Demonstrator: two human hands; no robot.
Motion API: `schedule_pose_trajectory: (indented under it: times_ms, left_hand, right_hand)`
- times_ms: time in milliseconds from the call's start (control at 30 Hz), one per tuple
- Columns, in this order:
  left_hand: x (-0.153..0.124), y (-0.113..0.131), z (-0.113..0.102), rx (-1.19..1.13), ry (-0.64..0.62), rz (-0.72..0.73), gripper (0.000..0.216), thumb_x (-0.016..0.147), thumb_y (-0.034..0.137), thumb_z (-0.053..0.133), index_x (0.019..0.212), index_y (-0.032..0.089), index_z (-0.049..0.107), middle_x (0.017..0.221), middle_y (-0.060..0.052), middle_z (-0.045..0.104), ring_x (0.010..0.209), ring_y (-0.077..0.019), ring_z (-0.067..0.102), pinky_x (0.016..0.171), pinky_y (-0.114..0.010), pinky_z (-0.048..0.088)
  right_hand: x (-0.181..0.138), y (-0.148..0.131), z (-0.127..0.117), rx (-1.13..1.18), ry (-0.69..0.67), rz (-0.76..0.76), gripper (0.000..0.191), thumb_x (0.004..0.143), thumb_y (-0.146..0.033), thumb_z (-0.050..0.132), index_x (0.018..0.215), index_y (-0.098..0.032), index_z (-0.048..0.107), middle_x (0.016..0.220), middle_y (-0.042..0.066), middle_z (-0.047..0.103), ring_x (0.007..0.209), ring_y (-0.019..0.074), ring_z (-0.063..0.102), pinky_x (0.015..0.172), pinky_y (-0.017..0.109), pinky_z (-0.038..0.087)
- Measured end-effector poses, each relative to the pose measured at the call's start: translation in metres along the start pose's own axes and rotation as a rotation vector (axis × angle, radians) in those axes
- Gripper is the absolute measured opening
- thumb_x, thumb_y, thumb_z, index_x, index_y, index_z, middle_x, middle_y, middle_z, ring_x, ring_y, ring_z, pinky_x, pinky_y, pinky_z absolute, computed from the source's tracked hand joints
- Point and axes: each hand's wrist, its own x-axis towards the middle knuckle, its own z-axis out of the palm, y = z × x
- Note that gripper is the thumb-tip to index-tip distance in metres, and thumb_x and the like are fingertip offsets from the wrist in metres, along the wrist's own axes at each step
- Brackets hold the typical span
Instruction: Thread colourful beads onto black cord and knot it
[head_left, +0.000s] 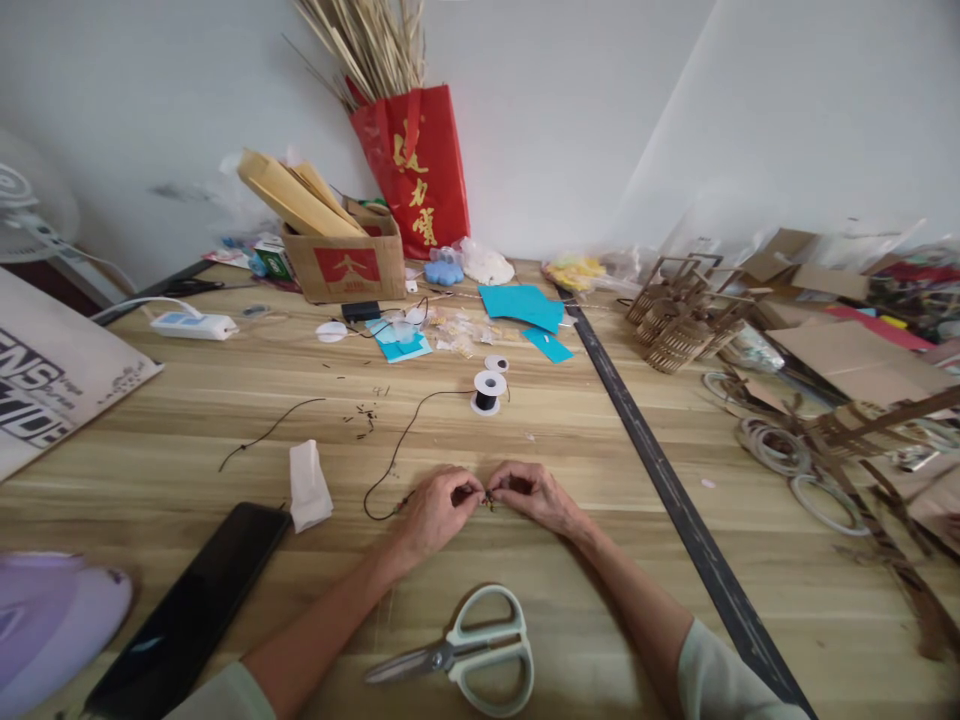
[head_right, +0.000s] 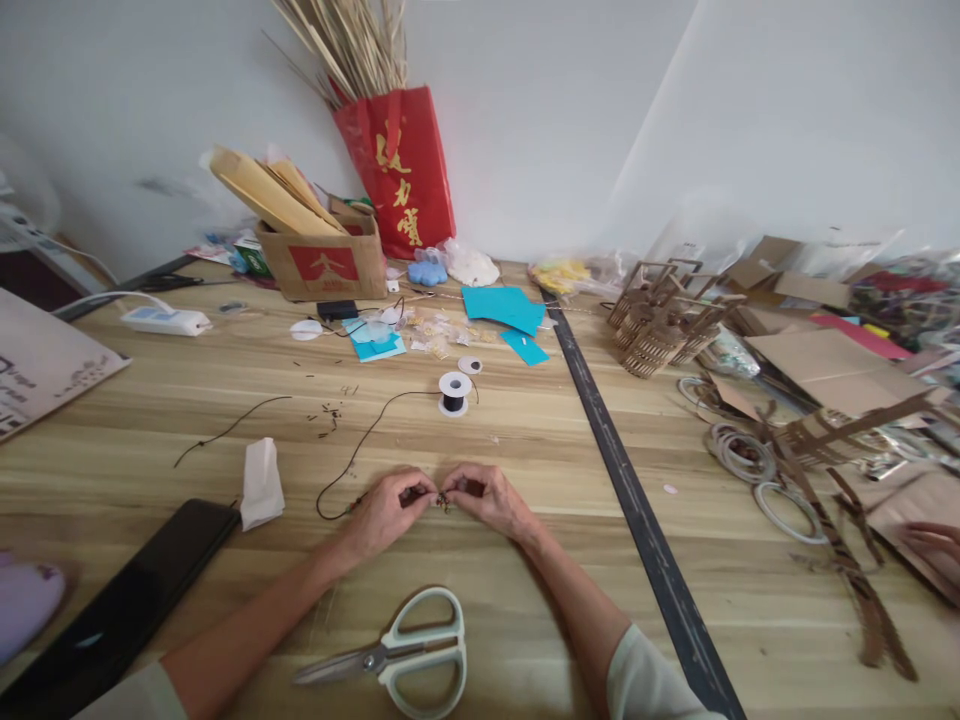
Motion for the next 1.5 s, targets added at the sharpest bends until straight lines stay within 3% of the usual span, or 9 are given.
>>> schedule_pose_trajectory:
  times_ms: [767,1500]
  left_hand:
    - [-0.0001,-0.0010,0.0013,-0.037,0.002,-0.023,0.010,0.076,0.011,0.059,0.075,0.018,0.067,0.077,-0.003,0.069,0.074,-0.0163,0.061,0.070,-0.025,0.046]
    - [0.0006,-0.0018,0.0017,0.004,0.008,0.005,0.010,0.076,0.012,0.059,0.074,0.018,0.067,0.075,-0.003,0.068,0.073,-0.0162,0.061,0.070,-0.025,0.046]
  right_hand:
    - [0.0004,0.0029,0.0008,-0.020,-0.003,-0.023,0.022,0.082,-0.035,0.062,0.081,-0.014,0.069,0.068,0.001,0.062,0.054,0.0087,0.045,0.050,0.020,0.033]
    - [0.0007,0.0033,0.0013,0.022,0.012,0.027,0.022,0.079,-0.035,0.065,0.079,-0.013,0.067,0.061,-0.001,0.057,0.050,0.0077,0.042,0.048,0.020,0.031]
